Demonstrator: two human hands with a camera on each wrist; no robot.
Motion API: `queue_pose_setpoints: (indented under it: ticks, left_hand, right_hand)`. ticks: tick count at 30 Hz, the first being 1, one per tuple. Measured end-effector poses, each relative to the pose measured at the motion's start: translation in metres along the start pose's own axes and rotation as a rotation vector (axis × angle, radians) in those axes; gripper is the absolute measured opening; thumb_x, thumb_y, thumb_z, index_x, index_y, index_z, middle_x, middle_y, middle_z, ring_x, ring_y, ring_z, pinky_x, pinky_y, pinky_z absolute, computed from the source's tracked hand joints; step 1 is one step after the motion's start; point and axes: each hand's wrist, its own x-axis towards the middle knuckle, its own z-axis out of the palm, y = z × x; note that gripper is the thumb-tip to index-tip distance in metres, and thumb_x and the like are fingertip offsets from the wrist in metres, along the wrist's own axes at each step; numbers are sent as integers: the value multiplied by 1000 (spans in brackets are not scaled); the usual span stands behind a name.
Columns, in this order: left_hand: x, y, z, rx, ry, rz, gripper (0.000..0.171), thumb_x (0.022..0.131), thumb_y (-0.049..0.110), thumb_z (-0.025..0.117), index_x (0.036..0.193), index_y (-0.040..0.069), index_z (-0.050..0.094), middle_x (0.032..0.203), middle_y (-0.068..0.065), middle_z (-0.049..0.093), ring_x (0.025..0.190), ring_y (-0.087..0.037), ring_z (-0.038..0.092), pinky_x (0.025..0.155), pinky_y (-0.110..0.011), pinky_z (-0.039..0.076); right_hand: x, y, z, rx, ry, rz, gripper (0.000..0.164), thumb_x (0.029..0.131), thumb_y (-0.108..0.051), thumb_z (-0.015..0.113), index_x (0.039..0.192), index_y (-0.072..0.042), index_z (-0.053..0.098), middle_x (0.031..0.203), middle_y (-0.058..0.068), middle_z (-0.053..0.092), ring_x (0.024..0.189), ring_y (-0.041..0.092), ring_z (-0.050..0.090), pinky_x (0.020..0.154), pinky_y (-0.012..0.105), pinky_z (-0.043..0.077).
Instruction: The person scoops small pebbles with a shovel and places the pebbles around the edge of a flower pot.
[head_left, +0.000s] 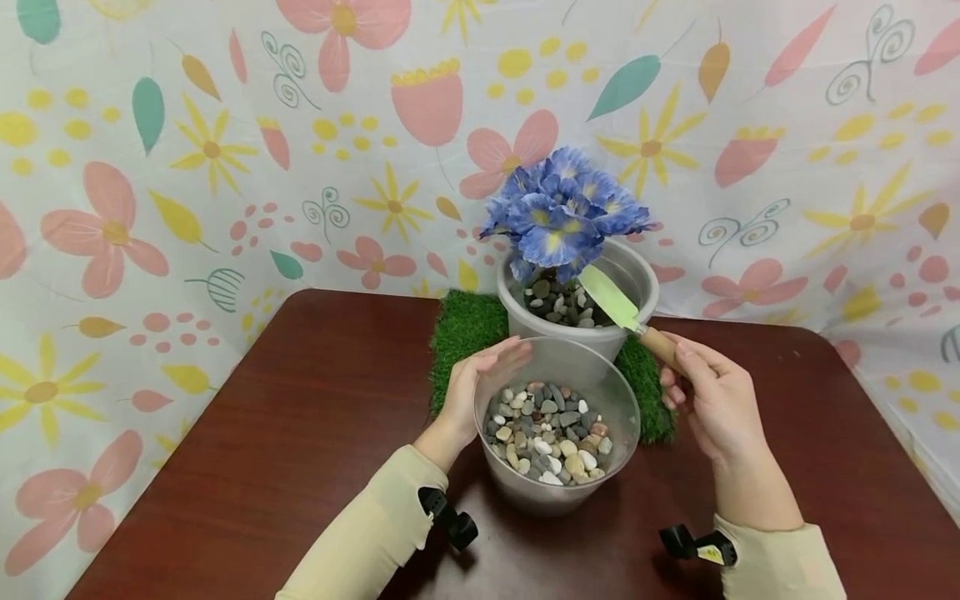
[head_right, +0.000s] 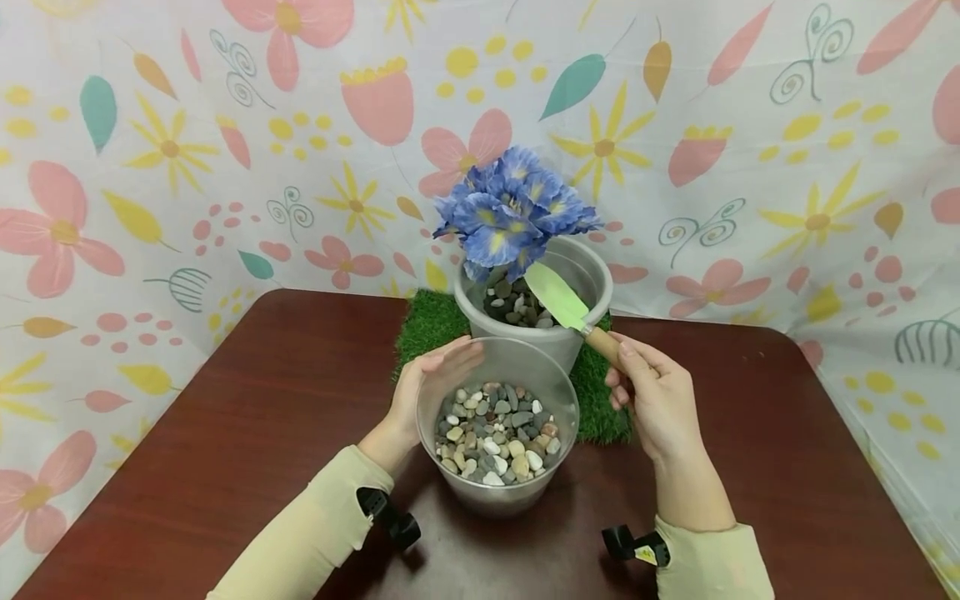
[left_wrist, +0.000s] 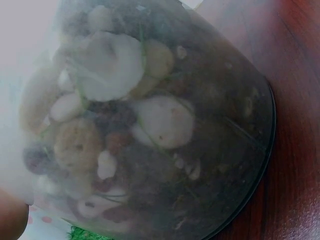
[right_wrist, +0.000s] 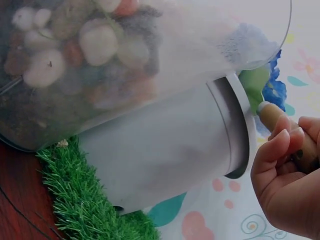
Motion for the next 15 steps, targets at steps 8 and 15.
queue_pose_setpoints:
  ticks: [8, 15]
  left_hand:
    - [2, 1, 1, 16, -4, 0, 51, 91, 12, 33, 135, -13, 43, 132, -26, 52, 126, -40, 48, 111, -39, 39]
    - [2, -1, -1, -9, 3, 15, 50, 91, 12, 35, 133, -13, 45, 128, -23, 58, 125, -41, 49, 110, -39, 40]
  right_hand:
    - [-6, -8, -1, -53, -61, -75, 27, 96, -9, 49, 117, -1, 65, 66, 1, 64, 49, 10, 51, 43, 21, 43]
    - [-12, -20, -6, -225, -123, -101, 29, 96, -4, 48, 120, 1, 63, 68, 0, 65, 50, 13, 51, 44, 24, 46]
